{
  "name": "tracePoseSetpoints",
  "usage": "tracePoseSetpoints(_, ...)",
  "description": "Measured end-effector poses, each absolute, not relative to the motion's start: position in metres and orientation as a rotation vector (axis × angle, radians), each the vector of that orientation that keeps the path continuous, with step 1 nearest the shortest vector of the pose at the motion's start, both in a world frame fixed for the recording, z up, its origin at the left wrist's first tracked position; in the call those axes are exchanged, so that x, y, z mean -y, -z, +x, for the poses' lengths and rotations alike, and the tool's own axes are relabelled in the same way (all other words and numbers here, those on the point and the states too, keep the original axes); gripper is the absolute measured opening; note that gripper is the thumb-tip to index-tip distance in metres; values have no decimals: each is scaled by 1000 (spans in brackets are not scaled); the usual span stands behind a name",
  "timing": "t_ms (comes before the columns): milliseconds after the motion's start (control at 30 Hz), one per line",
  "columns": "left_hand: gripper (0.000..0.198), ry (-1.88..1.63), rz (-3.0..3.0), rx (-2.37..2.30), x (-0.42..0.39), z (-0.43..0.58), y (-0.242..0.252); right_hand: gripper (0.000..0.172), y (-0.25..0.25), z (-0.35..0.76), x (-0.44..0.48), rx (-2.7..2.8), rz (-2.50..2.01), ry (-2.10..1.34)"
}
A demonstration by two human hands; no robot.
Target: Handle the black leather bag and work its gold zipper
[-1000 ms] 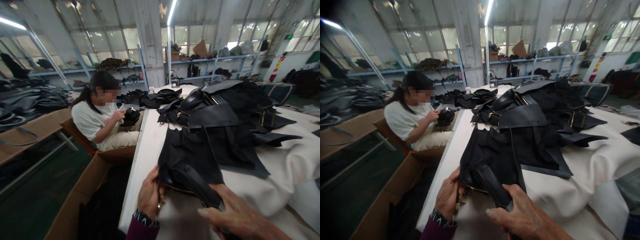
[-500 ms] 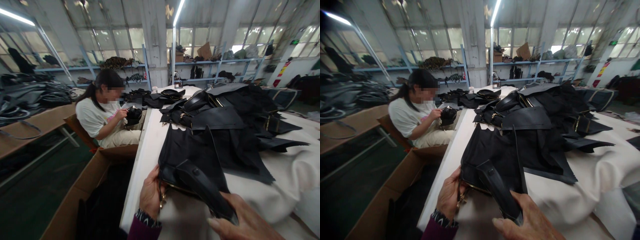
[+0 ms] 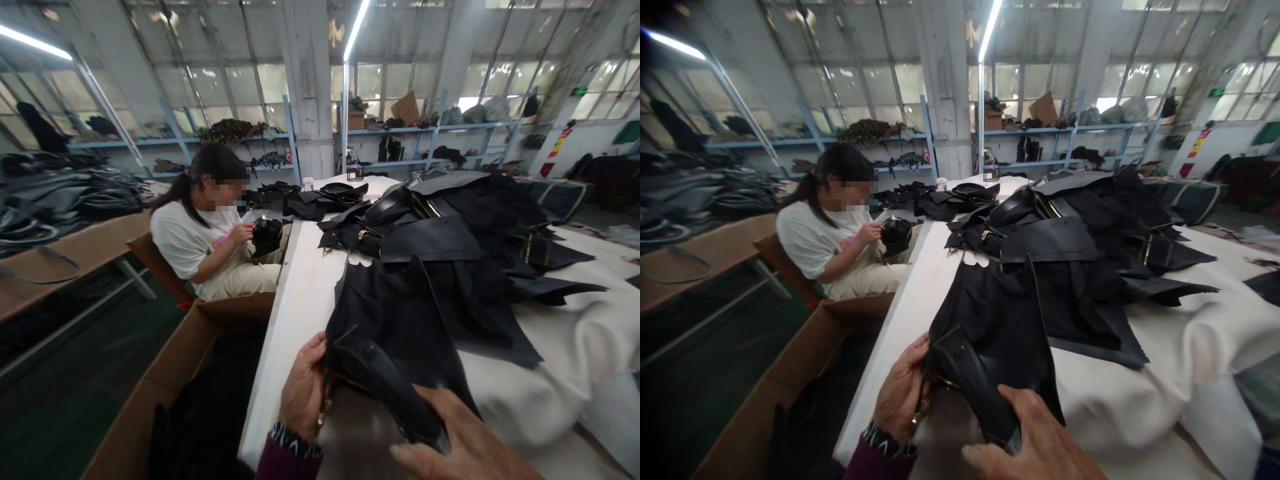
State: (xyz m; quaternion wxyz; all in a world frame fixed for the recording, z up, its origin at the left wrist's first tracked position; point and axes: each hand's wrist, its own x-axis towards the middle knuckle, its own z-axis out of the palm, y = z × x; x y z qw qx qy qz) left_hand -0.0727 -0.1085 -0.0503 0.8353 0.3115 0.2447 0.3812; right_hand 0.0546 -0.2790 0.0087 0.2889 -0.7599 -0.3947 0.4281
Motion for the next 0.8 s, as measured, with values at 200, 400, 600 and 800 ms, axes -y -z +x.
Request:
tracePoseSetpoints(200,20,-795,695,-516,111,-71,45,57,-15,49,267,1052,-1926,-1167)
tracePoseSetpoints(400,16,-861,698,-456,110,-69,50,40,-16,53,277,1000,-1813,-1166)
tracePoseSetpoints(600,26,-1021,1064,-708,131,-67,59,36,-26,61,298,1099,-1773,-1038)
tracePoseSetpoints(800,27,-1094,1849,-1249,167,-51,68,38,-37,62,319,1054,-1819,-1006)
